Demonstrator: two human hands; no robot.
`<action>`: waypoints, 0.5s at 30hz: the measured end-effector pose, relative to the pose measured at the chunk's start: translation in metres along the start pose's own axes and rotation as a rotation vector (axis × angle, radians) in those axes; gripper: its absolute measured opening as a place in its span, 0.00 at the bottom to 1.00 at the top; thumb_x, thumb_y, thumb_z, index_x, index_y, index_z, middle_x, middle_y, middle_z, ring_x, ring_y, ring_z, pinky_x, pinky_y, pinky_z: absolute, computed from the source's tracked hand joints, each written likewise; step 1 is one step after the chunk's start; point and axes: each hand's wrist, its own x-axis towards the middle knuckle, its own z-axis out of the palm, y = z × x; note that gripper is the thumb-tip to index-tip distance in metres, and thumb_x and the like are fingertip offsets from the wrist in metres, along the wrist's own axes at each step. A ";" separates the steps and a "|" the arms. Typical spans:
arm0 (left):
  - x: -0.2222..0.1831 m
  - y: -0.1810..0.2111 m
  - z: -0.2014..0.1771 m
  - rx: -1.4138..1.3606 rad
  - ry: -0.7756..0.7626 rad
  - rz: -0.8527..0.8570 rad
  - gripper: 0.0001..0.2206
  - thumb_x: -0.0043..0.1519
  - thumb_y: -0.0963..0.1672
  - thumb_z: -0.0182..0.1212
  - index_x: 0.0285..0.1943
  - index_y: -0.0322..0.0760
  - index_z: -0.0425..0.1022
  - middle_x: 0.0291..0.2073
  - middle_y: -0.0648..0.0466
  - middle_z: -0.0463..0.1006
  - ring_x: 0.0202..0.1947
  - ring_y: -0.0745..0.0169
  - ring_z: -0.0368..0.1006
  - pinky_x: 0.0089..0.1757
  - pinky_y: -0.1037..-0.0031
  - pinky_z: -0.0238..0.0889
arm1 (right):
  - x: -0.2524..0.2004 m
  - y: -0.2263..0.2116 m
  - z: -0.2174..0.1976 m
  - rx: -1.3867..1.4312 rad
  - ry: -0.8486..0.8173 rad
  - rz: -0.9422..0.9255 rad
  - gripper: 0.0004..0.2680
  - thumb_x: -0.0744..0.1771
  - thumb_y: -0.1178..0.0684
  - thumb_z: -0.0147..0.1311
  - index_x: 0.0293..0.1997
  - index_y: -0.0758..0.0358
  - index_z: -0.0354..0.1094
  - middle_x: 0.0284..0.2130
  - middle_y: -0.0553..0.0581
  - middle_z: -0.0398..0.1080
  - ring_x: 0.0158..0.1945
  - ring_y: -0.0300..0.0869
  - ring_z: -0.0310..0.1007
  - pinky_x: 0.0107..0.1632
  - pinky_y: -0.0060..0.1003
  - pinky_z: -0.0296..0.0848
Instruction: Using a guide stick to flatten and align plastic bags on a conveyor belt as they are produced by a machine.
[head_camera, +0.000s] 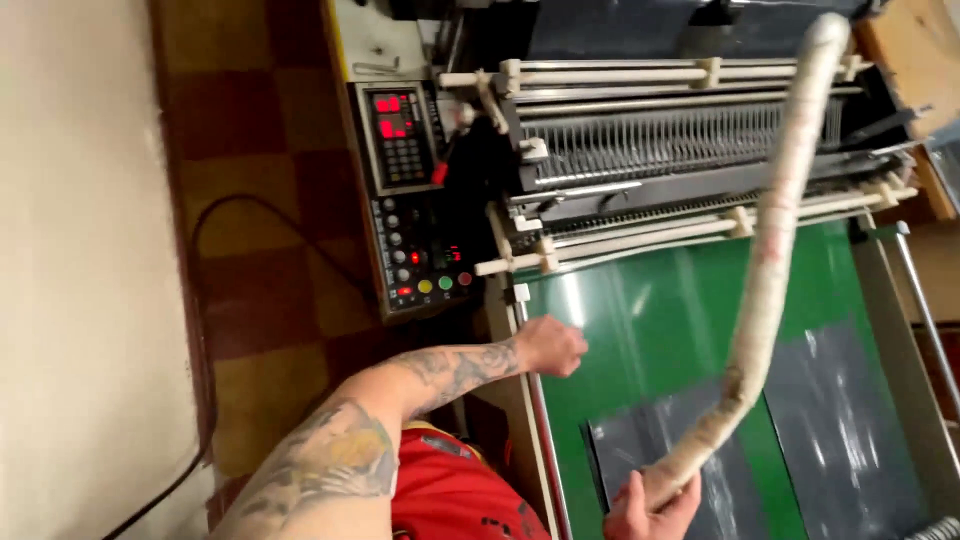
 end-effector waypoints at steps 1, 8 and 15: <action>0.001 0.002 0.002 -0.007 0.040 0.056 0.11 0.58 0.44 0.47 0.24 0.43 0.74 0.22 0.59 0.76 0.19 0.60 0.72 0.16 0.67 0.61 | -0.002 -0.011 -0.002 -0.016 -0.015 -0.013 0.31 0.61 0.61 0.54 0.77 0.69 0.51 0.42 0.68 0.67 0.32 0.46 0.68 0.36 0.39 0.71; -0.001 0.001 -0.006 -0.056 0.059 0.042 0.12 0.58 0.42 0.45 0.19 0.44 0.66 0.16 0.63 0.64 0.13 0.70 0.60 0.13 0.78 0.55 | 0.024 0.035 0.002 0.195 -0.126 -0.111 0.32 0.64 0.60 0.54 0.79 0.62 0.41 0.33 0.68 0.65 0.24 0.45 0.65 0.27 0.40 0.69; 0.000 -0.003 0.007 -0.001 0.181 0.030 0.12 0.57 0.45 0.47 0.20 0.46 0.69 0.19 0.61 0.70 0.15 0.59 0.67 0.13 0.66 0.59 | 0.033 0.029 0.012 0.276 -0.191 -0.129 0.23 0.65 0.61 0.53 0.68 0.66 0.47 0.33 0.64 0.66 0.24 0.43 0.67 0.27 0.38 0.72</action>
